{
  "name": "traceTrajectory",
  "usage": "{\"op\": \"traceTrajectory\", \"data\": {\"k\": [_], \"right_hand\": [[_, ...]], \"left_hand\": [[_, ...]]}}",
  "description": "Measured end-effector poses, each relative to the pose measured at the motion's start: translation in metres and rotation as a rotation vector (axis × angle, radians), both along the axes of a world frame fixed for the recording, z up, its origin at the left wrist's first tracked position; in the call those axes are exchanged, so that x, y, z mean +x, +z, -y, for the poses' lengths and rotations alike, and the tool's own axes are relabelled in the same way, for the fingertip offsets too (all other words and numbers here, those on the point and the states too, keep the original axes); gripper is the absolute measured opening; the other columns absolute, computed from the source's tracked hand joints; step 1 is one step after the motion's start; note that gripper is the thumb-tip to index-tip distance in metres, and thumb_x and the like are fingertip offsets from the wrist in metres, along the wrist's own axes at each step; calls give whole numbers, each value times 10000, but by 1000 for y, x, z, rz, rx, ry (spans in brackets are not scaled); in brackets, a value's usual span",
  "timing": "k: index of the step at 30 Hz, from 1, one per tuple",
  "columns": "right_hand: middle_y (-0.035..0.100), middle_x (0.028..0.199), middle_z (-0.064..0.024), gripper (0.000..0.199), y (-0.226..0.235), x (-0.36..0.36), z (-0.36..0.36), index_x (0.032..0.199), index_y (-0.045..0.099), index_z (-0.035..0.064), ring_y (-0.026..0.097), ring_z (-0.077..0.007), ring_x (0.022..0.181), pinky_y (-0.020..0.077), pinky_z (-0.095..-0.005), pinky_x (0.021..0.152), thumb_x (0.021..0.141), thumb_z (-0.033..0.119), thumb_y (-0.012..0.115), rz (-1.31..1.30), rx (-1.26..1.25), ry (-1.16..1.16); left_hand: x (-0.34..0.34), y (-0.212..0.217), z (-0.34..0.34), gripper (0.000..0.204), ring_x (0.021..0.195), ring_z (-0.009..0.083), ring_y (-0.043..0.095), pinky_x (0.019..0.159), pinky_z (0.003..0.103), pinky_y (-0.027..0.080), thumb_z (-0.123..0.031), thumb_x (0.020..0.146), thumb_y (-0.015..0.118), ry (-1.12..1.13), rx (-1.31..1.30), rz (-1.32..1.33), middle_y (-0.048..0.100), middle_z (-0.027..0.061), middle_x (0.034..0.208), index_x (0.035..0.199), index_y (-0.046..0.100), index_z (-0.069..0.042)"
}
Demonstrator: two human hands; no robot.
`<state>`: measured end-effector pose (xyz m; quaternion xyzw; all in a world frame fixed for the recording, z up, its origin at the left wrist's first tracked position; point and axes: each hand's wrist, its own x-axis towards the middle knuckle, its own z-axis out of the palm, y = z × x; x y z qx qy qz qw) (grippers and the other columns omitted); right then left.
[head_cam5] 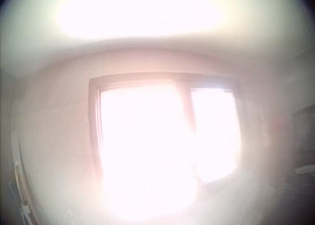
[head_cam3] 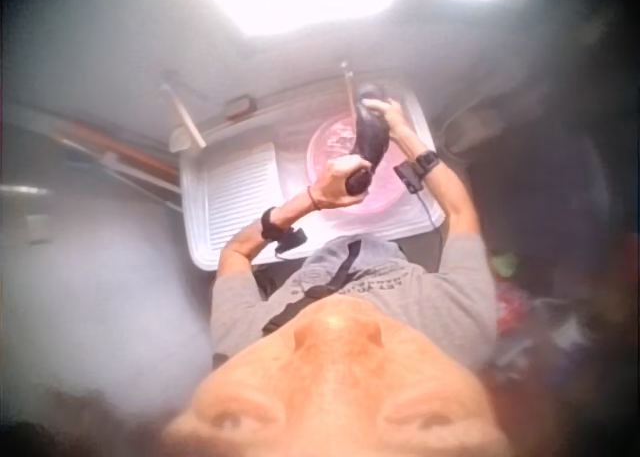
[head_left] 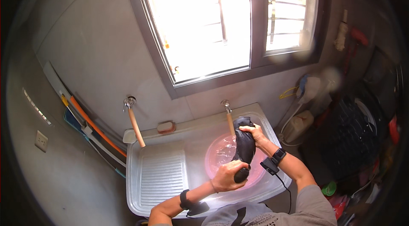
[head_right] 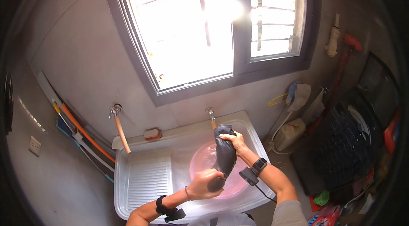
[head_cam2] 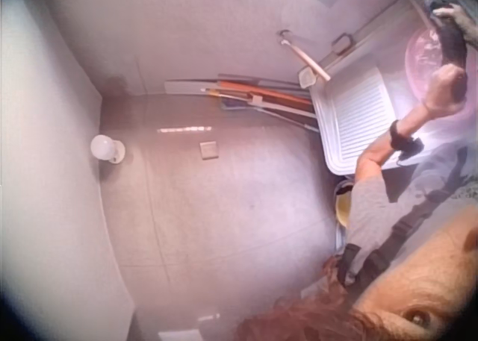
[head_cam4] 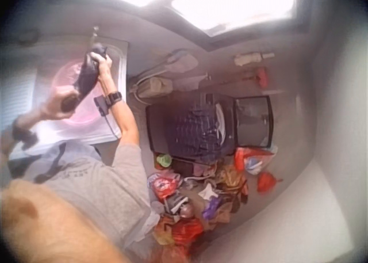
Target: Hand-washing a black garment in a utility sink using soap and rinsing in a pink basin.
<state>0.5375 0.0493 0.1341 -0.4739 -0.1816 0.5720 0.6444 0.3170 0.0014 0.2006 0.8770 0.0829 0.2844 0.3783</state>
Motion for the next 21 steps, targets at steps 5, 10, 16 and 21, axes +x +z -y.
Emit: {"op": "traceTrajectory", "data": {"k": [5,10,16,21], "right_hand": [[644,828,-52,361,31,-28,-7,965,624,17,602,-126,709,500,-266,687,627,58,745,278,134,117],[655,841,-52,412,42,-43,-7,931,644,30,601,-114,752,490,-263,713,560,142,787,469,178,183],[655,890,-52,512,58,-65,9,983,648,36,599,-122,832,467,-259,788,528,213,804,778,212,259],[643,910,-67,488,53,-76,22,941,645,27,602,-168,857,474,-282,804,524,207,821,1023,356,252]], "left_hand": [[8,-9,17,384,727,274,572,638,358,465,-124,603,679,-82,172,-99,534,108,779,951,533,-53],[18,-30,23,388,726,277,563,634,360,465,-117,600,656,-129,280,-181,518,114,788,953,519,-30],[35,-71,32,276,673,327,580,596,410,475,-72,651,576,-144,316,-329,549,172,746,902,534,37],[51,-106,35,189,679,345,596,591,416,485,-50,637,566,-168,309,-477,566,206,760,808,568,29]]}}
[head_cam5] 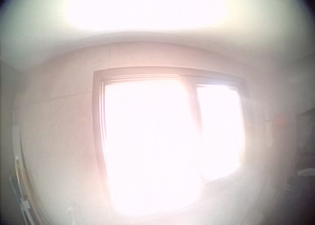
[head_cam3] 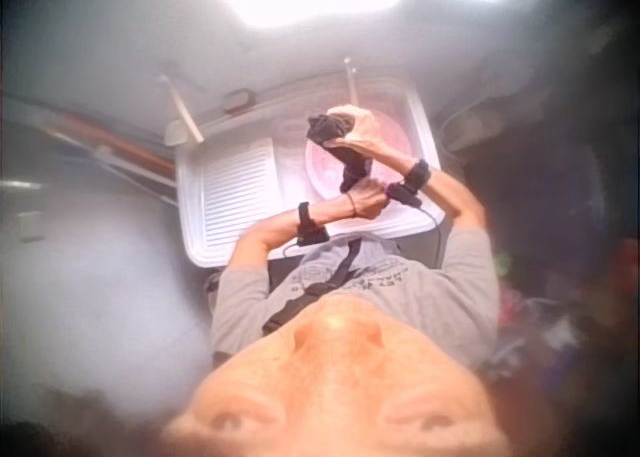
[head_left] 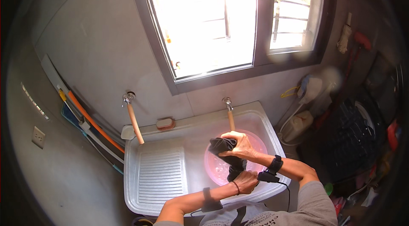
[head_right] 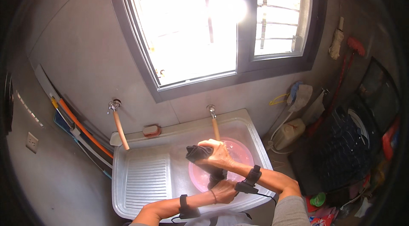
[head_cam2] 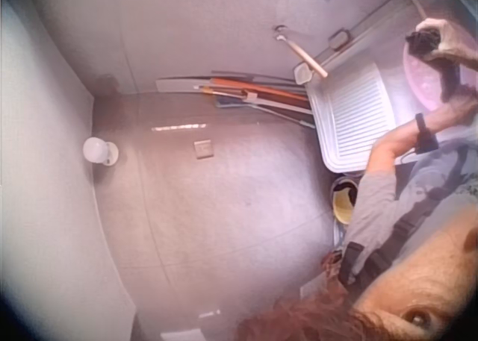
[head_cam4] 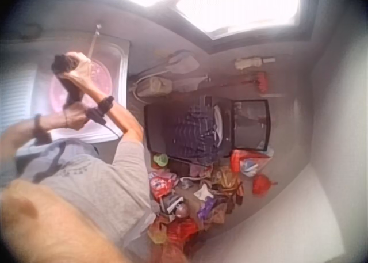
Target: Hand-washing a black garment in a utility sink using soap and rinsing in a pink basin.
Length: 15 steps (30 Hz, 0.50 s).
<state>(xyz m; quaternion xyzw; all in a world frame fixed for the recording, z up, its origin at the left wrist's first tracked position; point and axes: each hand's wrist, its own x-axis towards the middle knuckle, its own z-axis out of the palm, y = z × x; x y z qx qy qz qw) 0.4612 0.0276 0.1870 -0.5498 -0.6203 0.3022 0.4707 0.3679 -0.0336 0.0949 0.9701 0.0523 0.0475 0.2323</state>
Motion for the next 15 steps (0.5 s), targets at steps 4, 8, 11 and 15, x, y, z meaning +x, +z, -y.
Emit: {"op": "traceTrajectory", "data": {"k": [4,8,11,15], "right_hand": [[643,905,-84,474,-9,-3,8,936,649,41,609,-210,840,480,-305,787,530,218,818,119,96,28],[622,855,-94,421,-13,-9,18,922,651,82,610,-263,817,491,-348,733,578,283,787,193,98,26],[615,848,-89,383,-26,-9,22,916,649,94,607,-270,810,494,-364,722,601,275,772,225,172,3],[614,847,-90,374,-26,-11,26,911,650,105,606,-269,806,495,-362,716,603,278,769,225,197,-12]], "left_hand": [[3,13,2,164,669,337,604,579,410,491,-49,618,582,54,-61,-111,575,215,760,769,591,15],[12,-22,1,247,722,353,595,649,422,470,-79,612,592,18,-62,12,583,186,764,846,576,-2],[18,-37,-1,223,765,334,590,696,417,447,-97,628,598,-9,73,-41,581,161,768,840,583,-26],[23,-68,-3,243,828,341,581,750,421,449,-45,590,608,20,67,37,587,188,806,827,597,5]]}}
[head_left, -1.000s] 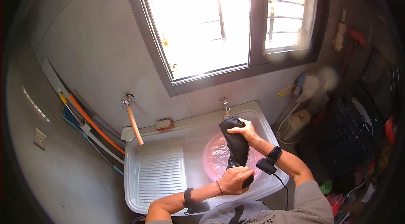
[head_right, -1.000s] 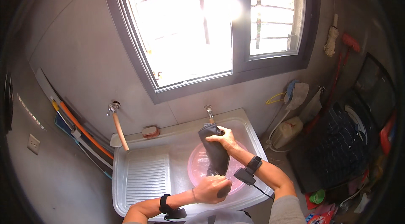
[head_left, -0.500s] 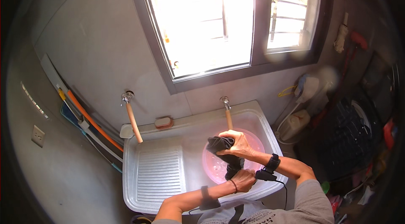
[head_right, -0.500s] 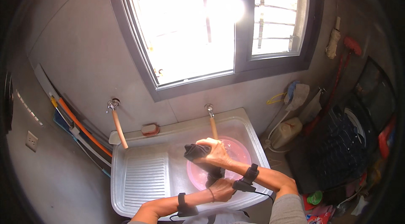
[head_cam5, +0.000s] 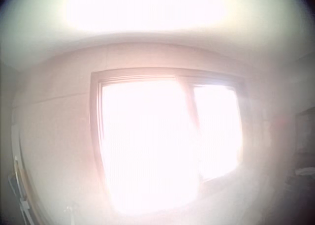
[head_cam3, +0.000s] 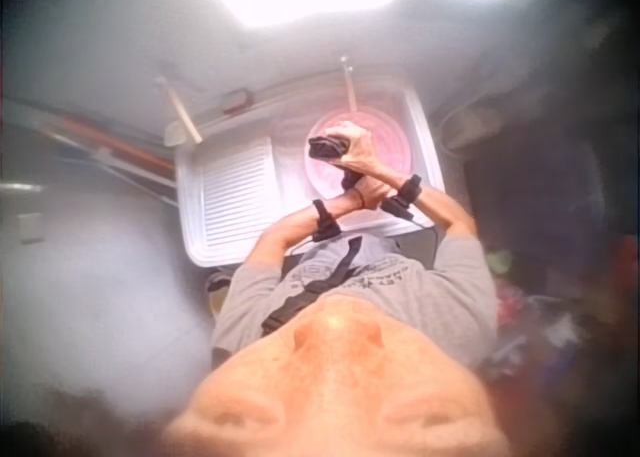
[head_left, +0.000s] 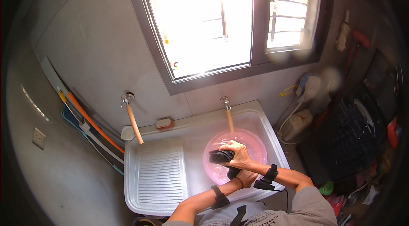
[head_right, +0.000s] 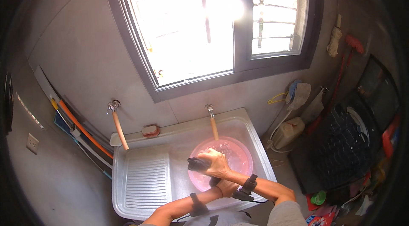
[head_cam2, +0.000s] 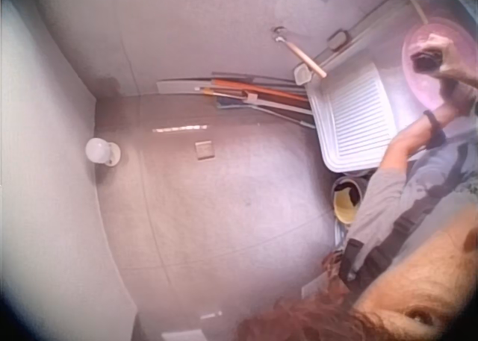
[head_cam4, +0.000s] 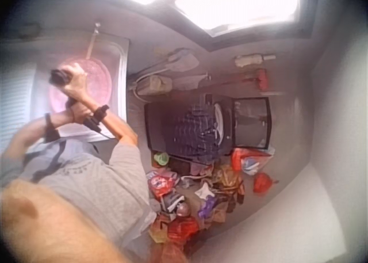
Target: Hand-washing a black garment in a utility sink using soap and rinsing in a pink basin.
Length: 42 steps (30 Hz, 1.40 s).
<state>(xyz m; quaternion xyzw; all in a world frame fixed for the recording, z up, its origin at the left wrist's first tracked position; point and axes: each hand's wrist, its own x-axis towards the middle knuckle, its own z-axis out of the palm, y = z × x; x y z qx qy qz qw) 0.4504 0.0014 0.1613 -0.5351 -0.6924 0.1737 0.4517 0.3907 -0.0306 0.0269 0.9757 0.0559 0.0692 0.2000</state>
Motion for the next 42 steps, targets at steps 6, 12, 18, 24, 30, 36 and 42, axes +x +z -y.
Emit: {"op": "traceTrajectory", "data": {"k": [6,12,18,24,30,36,42], "right_hand": [[611,838,-94,360,-10,3,0,908,650,117,605,-270,798,496,-362,711,607,278,763,-19,-55,-58],[612,846,-86,414,2,28,2,892,649,54,598,-218,807,485,-308,749,537,178,821,-124,41,-253],[597,871,-53,470,30,64,3,950,608,9,589,-162,829,465,-277,765,537,87,820,-499,125,-419],[595,869,-69,451,86,54,18,937,604,7,583,-176,837,456,-281,765,540,55,812,-542,265,-250],[617,893,-128,470,121,48,33,923,614,2,600,-234,831,471,-312,746,517,112,823,-294,411,4],[604,898,-203,439,132,41,50,891,617,11,609,-266,825,489,-342,725,550,196,824,-655,320,359],[522,908,-198,288,136,49,55,990,501,71,584,-357,802,473,-608,753,819,260,634,-820,337,705]], "left_hand": [[2,5,-7,249,874,337,568,784,414,435,-51,614,598,6,18,-103,584,183,851,857,595,2],[-38,22,-21,446,895,367,544,778,426,435,-91,666,599,105,-85,228,559,192,950,1091,494,-9],[-84,38,-51,955,1117,339,469,963,400,379,-228,572,772,601,-702,406,410,223,1236,1348,256,-20],[-86,29,-68,860,1107,315,506,908,367,429,-361,701,725,771,-912,-113,425,244,1257,1314,273,38],[-98,27,-56,730,1137,361,495,909,374,447,-366,826,613,339,-1757,-23,440,247,1274,1312,275,61],[-83,87,-61,730,1252,367,364,1016,469,346,-461,863,512,-248,-2535,622,417,195,1317,1352,258,17],[-66,61,-90,418,985,310,583,911,426,451,-333,877,471,595,-2171,924,601,173,1071,1065,556,31]]}}
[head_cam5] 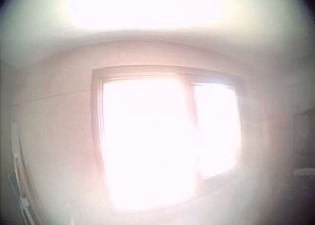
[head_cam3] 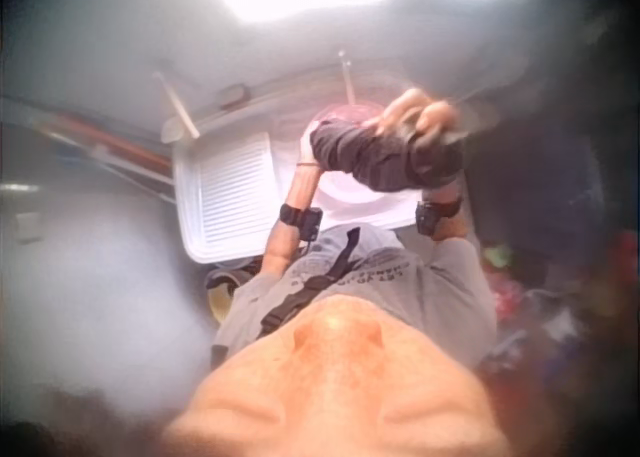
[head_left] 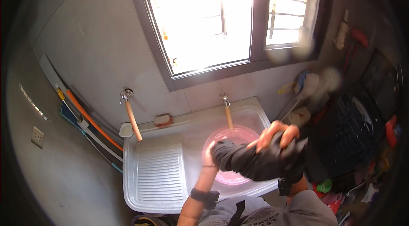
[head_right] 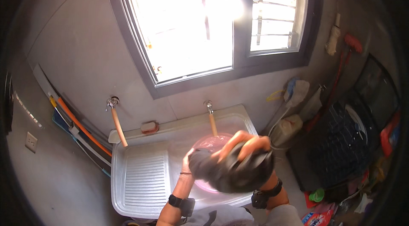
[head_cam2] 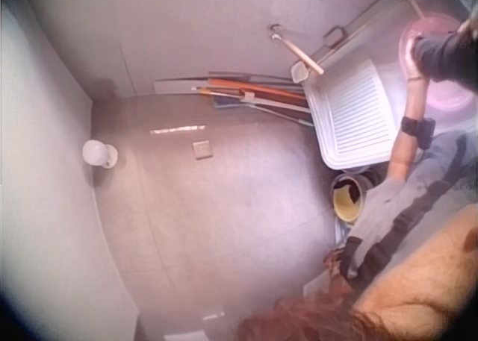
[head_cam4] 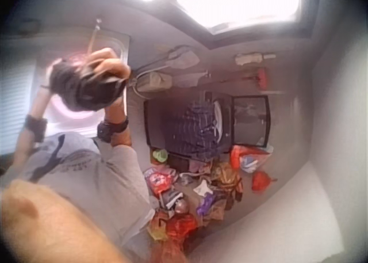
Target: Hand-washing a black garment in a utility sink using soap and rinsing in a pink basin.
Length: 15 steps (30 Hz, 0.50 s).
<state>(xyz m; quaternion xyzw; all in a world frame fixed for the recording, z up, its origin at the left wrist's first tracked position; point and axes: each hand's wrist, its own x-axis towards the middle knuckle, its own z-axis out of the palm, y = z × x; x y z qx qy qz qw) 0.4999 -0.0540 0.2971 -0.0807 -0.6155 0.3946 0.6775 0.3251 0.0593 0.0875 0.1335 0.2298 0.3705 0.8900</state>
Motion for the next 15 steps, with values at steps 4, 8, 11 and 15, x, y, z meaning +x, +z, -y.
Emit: {"op": "traceTrajectory", "data": {"k": [4,8,11,15], "right_hand": [[530,1013,-119,486,-24,10,-8,1116,487,58,548,-320,985,444,-467,896,741,321,652,-507,-115,-123],[527,1147,-132,549,-89,37,-11,1225,455,30,538,-329,1050,418,-446,933,815,377,566,-548,-364,-427],[546,1116,-133,508,-101,25,-5,1200,475,29,559,-311,1012,425,-434,923,830,368,548,-533,-489,-519],[603,1025,-126,379,-109,33,-5,1131,526,8,578,-239,977,420,-356,919,839,249,537,-591,-731,-491]], "left_hand": [[-23,54,-2,338,916,320,609,873,422,474,-221,808,465,209,7,32,633,200,959,946,600,56],[-36,46,-3,370,931,323,610,873,428,474,-242,792,461,182,48,95,635,201,976,950,604,61],[-44,18,5,398,956,330,601,894,436,459,-254,795,439,160,-72,85,631,202,997,967,602,65],[-45,6,21,430,971,337,593,908,434,449,-259,793,416,92,-127,110,619,215,1023,999,591,75]]}}
